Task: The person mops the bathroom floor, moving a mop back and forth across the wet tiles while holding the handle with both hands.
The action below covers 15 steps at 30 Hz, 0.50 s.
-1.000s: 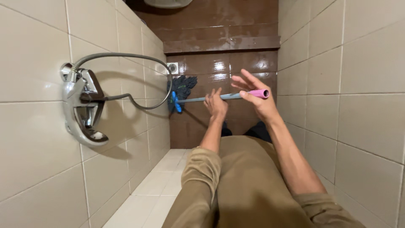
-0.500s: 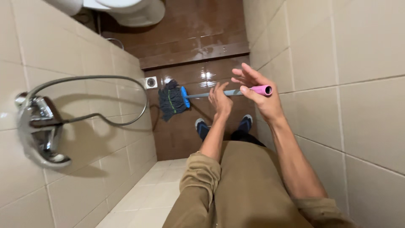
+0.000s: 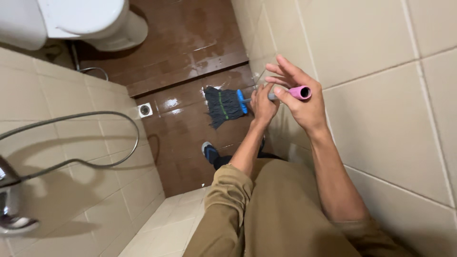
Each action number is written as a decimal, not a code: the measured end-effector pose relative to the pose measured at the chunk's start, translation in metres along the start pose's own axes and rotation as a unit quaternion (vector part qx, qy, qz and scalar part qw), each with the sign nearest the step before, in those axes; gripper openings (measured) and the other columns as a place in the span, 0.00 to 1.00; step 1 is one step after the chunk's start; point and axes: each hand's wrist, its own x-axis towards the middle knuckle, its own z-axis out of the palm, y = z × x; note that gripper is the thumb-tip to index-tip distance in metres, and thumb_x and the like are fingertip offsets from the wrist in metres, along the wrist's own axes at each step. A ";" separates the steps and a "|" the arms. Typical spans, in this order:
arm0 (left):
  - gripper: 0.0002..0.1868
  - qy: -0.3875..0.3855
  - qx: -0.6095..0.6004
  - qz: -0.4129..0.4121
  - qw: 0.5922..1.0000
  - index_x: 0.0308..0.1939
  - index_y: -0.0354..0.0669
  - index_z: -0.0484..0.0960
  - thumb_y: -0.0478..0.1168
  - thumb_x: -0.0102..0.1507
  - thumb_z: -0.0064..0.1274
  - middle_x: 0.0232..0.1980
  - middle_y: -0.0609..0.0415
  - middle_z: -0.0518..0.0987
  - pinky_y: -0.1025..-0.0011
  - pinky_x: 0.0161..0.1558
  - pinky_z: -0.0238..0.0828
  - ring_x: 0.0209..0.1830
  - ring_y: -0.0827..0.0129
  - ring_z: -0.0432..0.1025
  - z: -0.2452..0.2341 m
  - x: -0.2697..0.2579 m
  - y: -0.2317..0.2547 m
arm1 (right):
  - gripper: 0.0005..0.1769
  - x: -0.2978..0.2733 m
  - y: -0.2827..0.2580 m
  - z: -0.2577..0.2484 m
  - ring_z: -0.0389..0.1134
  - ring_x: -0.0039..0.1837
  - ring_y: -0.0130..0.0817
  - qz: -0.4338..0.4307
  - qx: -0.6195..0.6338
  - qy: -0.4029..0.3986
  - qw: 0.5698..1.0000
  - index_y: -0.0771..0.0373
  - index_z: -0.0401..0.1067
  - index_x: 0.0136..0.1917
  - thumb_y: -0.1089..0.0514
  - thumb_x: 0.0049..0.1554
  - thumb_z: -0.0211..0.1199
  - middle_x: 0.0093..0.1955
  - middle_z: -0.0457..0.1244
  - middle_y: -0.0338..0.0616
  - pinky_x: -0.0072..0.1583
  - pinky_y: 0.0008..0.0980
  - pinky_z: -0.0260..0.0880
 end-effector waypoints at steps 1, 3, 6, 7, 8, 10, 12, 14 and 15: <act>0.24 -0.009 -0.003 0.018 1.000 0.60 0.53 0.80 0.46 0.59 0.58 0.67 0.42 0.73 0.44 0.67 0.59 0.66 0.37 0.65 0.005 0.001 0.006 | 0.34 -0.001 0.001 -0.006 0.69 0.70 0.43 -0.004 -0.003 -0.004 1.000 0.67 0.58 0.79 0.71 0.61 0.60 0.73 0.63 0.58 0.72 0.40 0.69; 0.18 -0.028 -0.008 0.050 0.998 0.55 0.52 0.83 0.50 0.64 0.55 0.64 0.45 0.78 0.46 0.69 0.63 0.65 0.45 0.71 0.011 0.000 0.018 | 0.33 -0.004 0.004 -0.014 0.69 0.71 0.42 -0.010 -0.006 -0.012 1.000 0.68 0.60 0.79 0.71 0.61 0.59 0.73 0.64 0.57 0.73 0.39 0.68; 0.18 -0.070 -0.008 -0.014 0.997 0.51 0.46 0.82 0.51 0.63 0.52 0.61 0.44 0.80 0.48 0.58 0.70 0.60 0.45 0.74 0.008 -0.006 0.031 | 0.28 -0.007 0.012 -0.021 0.68 0.72 0.40 -0.004 -0.012 -0.017 1.000 0.69 0.63 0.76 0.70 0.63 0.58 0.72 0.65 0.54 0.75 0.39 0.68; 0.16 -0.080 0.019 -0.022 0.996 0.50 0.49 0.84 0.51 0.64 0.52 0.59 0.46 0.81 0.49 0.58 0.71 0.60 0.46 0.75 0.005 -0.008 0.032 | 0.28 -0.008 0.015 -0.023 0.68 0.71 0.39 0.004 -0.024 -0.028 0.999 0.69 0.64 0.76 0.70 0.63 0.58 0.71 0.65 0.53 0.74 0.38 0.68; 0.15 -0.089 0.045 -0.028 0.995 0.48 0.51 0.85 0.51 0.64 0.51 0.58 0.47 0.83 0.50 0.58 0.72 0.60 0.48 0.76 0.003 -0.007 0.031 | 0.27 -0.009 0.018 -0.026 0.68 0.71 0.38 0.010 -0.036 -0.039 0.999 0.69 0.64 0.75 0.69 0.63 0.58 0.70 0.65 0.52 0.74 0.37 0.67; 0.15 -0.108 0.062 -0.057 0.991 0.47 0.51 0.86 0.52 0.63 0.52 0.54 0.48 0.84 0.50 0.56 0.72 0.58 0.48 0.76 0.001 -0.005 0.029 | 0.26 -0.008 0.024 -0.028 0.68 0.70 0.36 0.022 -0.042 -0.053 0.997 0.69 0.65 0.74 0.68 0.63 0.58 0.69 0.66 0.51 0.73 0.36 0.66; 0.17 -0.124 0.044 -0.102 0.986 0.46 0.48 0.85 0.52 0.61 0.54 0.51 0.45 0.84 0.48 0.53 0.72 0.55 0.46 0.76 0.001 -0.001 0.023 | 0.26 -0.008 0.031 -0.026 0.68 0.70 0.35 0.036 -0.030 -0.064 0.997 0.68 0.66 0.74 0.67 0.63 0.58 0.69 0.67 0.49 0.73 0.36 0.66; 0.19 -0.043 0.028 -0.017 0.999 0.50 0.46 0.83 0.49 0.58 0.55 0.52 0.43 0.83 0.45 0.49 0.69 0.53 0.41 0.73 0.004 -0.005 0.017 | 0.26 -0.006 0.032 -0.029 0.67 0.71 0.35 0.032 -0.031 -0.084 0.995 0.67 0.66 0.74 0.66 0.62 0.58 0.70 0.66 0.49 0.73 0.36 0.65; 0.21 -0.003 0.021 0.026 0.999 0.51 0.45 0.82 0.48 0.57 0.56 0.53 0.42 0.82 0.43 0.47 0.67 0.53 0.39 0.72 0.004 -0.006 0.013 | 0.27 -0.005 0.033 -0.029 0.66 0.71 0.34 0.029 -0.030 -0.094 0.995 0.67 0.66 0.74 0.66 0.62 0.59 0.70 0.66 0.49 0.73 0.36 0.65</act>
